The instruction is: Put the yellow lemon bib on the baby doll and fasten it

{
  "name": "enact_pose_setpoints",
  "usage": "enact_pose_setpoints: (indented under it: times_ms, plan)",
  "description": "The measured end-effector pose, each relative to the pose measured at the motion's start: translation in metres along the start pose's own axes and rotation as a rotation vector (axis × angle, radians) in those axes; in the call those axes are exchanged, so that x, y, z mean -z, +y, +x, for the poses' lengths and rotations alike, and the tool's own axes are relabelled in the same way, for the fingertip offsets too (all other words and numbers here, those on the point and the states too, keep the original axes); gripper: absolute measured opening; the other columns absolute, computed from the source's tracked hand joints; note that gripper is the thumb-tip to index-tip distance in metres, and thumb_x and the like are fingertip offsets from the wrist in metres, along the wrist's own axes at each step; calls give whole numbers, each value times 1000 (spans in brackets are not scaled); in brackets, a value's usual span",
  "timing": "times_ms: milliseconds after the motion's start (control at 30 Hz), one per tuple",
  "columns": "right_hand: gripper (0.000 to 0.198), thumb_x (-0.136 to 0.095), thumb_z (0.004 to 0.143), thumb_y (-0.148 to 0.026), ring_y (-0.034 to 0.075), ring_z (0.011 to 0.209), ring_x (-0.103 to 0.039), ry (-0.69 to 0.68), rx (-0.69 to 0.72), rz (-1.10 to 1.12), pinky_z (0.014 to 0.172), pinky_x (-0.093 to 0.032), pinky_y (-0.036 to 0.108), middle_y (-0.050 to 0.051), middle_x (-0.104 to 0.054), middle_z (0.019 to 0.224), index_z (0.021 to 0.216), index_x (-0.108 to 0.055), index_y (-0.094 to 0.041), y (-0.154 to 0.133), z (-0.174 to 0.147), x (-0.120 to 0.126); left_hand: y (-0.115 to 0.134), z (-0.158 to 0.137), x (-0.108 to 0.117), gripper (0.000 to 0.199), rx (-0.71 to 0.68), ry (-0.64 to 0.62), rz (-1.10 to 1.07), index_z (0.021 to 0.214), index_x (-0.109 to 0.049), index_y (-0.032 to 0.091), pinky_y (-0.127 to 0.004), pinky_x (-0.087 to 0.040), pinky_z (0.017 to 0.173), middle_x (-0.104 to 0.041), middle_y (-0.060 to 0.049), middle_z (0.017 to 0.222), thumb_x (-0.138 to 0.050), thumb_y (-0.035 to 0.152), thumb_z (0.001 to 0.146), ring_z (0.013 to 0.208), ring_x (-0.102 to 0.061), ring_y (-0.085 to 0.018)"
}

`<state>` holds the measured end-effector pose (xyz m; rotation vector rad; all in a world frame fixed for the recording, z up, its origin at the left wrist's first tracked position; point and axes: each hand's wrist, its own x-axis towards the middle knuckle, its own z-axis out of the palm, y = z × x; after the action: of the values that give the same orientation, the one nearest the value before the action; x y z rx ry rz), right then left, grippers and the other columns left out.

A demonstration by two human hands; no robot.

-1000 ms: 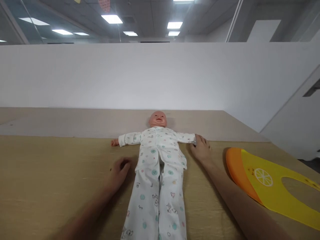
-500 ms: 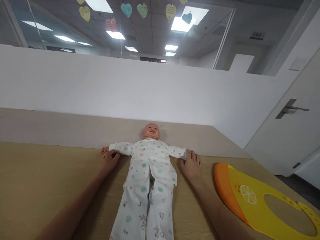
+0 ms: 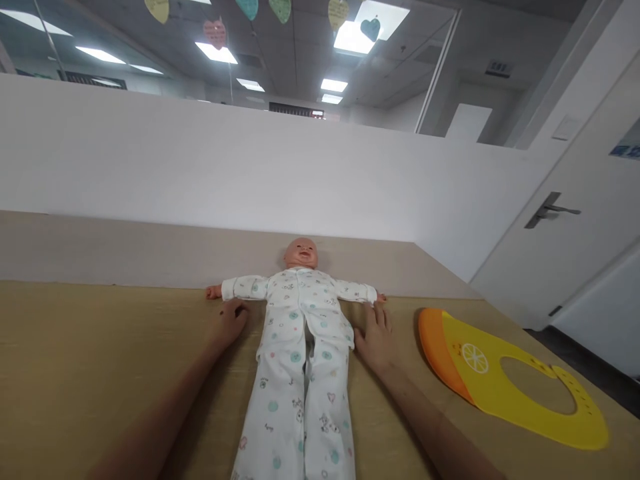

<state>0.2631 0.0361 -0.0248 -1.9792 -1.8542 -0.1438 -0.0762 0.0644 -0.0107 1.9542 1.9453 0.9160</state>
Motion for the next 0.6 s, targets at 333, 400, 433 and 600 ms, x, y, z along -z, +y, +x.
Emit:
enact_pose_setpoints:
  times_ms: [333,400,433,600]
  plan:
    - [50,-40,80,-22,21,128,-43,-74,145,446,110,-35,37,9,-47,136,130,-42,-15,-12,-74,40,28,-21,-13,21,-280,-105,232,82,-61,17,-34,-42,83,-66,-9,92,-40,14,80,90,-57,-23]
    - [49,-40,84,-25,20,129,-43,-100,198,541,110,-36,37,6,-46,139,133,-36,-21,-17,-99,49,30,-23,-13,22,-282,-125,248,85,-61,17,-34,-42,84,-66,-10,94,-40,15,82,91,-57,-23]
    - [53,-41,85,-27,22,132,-40,-105,218,564,109,-36,39,5,-43,142,137,-31,-24,-17,-113,51,31,-23,-13,22,-279,-130,250,86,-62,17,-34,-42,84,-66,-10,95,-40,15,82,92,-57,-23]
    - [92,-59,76,-28,29,130,-41,-188,357,522,97,-47,45,-5,-28,151,144,-1,-48,-10,-175,39,29,-21,-13,23,-286,-111,234,87,-63,16,-35,-42,86,-66,-11,96,-40,14,82,94,-57,-25]
